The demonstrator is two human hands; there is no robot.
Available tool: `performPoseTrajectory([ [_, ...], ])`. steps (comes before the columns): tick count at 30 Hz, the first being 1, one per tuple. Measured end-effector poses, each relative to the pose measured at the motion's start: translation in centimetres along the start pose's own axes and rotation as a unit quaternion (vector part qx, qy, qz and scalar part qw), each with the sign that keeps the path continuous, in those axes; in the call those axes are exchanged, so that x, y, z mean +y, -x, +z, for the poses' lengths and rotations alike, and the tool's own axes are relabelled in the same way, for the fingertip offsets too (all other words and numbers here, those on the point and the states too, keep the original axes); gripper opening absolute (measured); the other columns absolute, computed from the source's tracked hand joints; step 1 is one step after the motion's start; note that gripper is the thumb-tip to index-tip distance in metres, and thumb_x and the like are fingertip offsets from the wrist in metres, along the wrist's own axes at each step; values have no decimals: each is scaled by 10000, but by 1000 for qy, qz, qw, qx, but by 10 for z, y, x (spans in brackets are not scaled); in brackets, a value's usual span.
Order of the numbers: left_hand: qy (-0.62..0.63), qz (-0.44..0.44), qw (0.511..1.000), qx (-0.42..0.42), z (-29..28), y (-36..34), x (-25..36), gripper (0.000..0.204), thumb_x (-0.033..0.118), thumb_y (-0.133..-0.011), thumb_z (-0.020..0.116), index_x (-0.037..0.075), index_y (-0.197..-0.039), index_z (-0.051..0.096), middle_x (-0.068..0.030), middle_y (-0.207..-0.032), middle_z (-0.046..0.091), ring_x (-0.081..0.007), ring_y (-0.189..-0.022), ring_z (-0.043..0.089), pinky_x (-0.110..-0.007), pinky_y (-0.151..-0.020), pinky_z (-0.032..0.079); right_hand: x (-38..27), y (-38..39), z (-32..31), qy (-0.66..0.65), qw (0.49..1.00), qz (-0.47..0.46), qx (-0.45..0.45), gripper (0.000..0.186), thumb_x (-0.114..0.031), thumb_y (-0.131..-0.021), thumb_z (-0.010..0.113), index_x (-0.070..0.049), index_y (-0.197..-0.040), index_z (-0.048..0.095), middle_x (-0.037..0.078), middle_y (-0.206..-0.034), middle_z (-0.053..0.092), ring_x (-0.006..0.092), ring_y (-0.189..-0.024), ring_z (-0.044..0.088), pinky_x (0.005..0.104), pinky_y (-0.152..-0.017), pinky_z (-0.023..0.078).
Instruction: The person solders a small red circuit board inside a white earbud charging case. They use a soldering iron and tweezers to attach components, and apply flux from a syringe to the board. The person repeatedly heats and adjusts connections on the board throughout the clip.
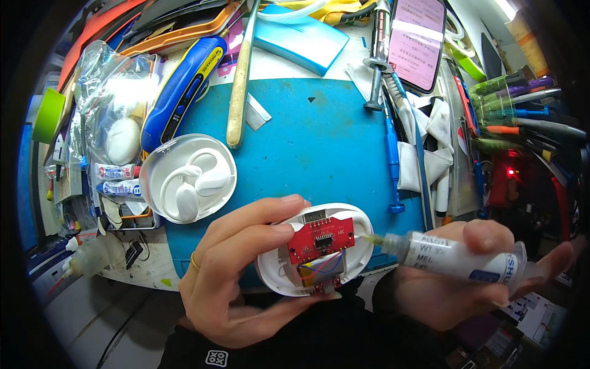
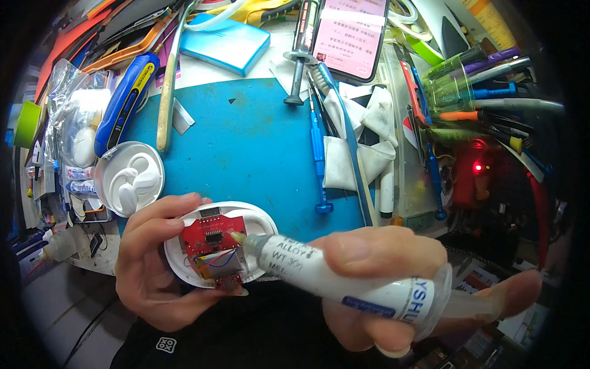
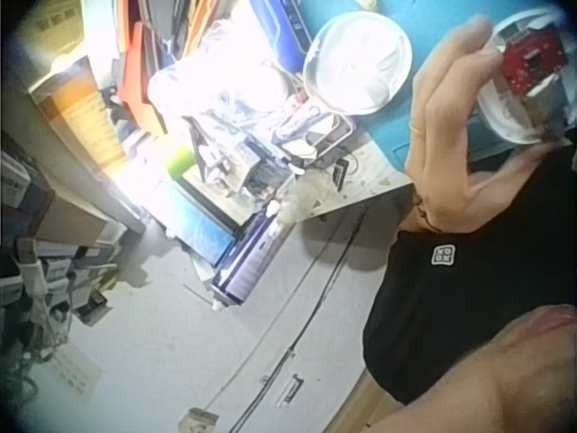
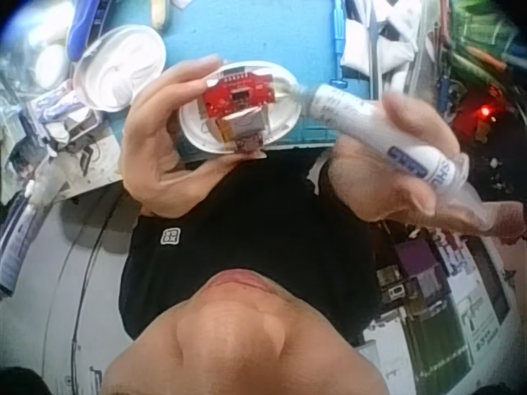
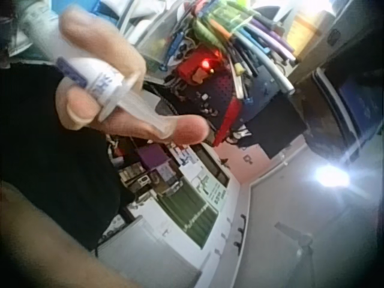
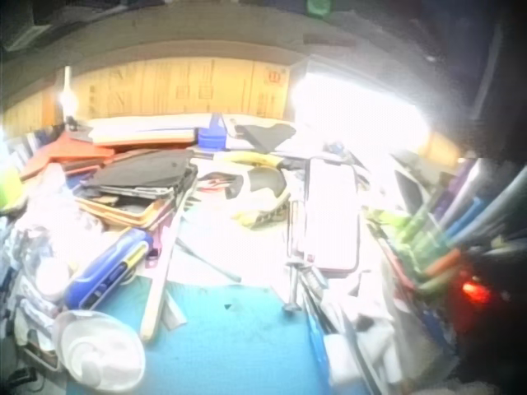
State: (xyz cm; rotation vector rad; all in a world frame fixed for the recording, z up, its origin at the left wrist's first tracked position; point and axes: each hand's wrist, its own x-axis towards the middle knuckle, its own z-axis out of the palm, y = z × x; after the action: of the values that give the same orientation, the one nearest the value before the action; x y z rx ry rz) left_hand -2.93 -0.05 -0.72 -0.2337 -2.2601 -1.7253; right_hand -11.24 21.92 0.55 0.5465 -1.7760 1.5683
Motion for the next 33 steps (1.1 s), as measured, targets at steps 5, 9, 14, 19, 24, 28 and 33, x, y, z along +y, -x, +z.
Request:
performPoseTrajectory([
  [5,-13,14,1000,7,-2,1,-2,936,-1,-628,988,-58,-1405,470,-312,-1439,494,-369,-1279,618,-445,-1036,595,14,-14,2,-35,995,-10,-90,315,-37,-924,687,-7,-1218,578,316,-1190,658,378,-1043,716,444,-909,603],
  [9,-3,8,1000,28,-2,3,0,947,-26,-673,953,-52,-1459,426,-295,-1480,464,-362,-1341,565,-439,-1097,541,21,-23,8,16,948,-75,-309,343,12,-901,733,-6,-1214,594,349,-1234,670,414,-1080,735,456,-876,639],
  [14,-16,13,996,83,4,5,-1,873,53,-712,958,-58,-1432,477,-272,-1438,516,-343,-1306,589,-420,-1061,549,14,-32,15,171,850,-192,-459,353,20,-829,726,53,-1172,653,258,-1323,669,426,-1181,681,468,-952,601],
  [19,-65,18,991,114,7,5,1,820,78,-727,955,-52,-1407,516,-249,-1398,545,-321,-1255,611,-399,-1036,556,13,-39,26,260,790,-213,-513,419,-35,-866,669,80,-1268,638,217,-1422,611,402,-1280,605,481,-1072,517],
  [24,-96,9,988,120,7,3,5,795,83,-720,956,-40,-1392,549,-232,-1388,560,-320,-1248,610,-398,-1037,547,14,-43,20,237,828,-195,-469,397,6,-923,594,43,-1315,648,205,-1434,615,370,-1292,603,462,-1091,482],
  [28,-151,17,984,93,8,2,8,797,130,-707,972,-23,-1383,580,-216,-1353,598,-319,-1233,627,-393,-1014,560,6,-44,-20,185,965,6,-183,275,-19,-1023,548,40,-1258,678,196,-1074,761,211,-879,731,344,-795,594],
  [33,-180,49,982,43,11,-1,12,793,164,-680,991,-18,-1354,616,-219,-1316,641,-342,-1190,664,-416,-965,589,12,-65,-83,11,971,168,168,340,-165,-1049,639,62,-1301,621,104,-911,700,119,-714,573,261,-665,465],
])
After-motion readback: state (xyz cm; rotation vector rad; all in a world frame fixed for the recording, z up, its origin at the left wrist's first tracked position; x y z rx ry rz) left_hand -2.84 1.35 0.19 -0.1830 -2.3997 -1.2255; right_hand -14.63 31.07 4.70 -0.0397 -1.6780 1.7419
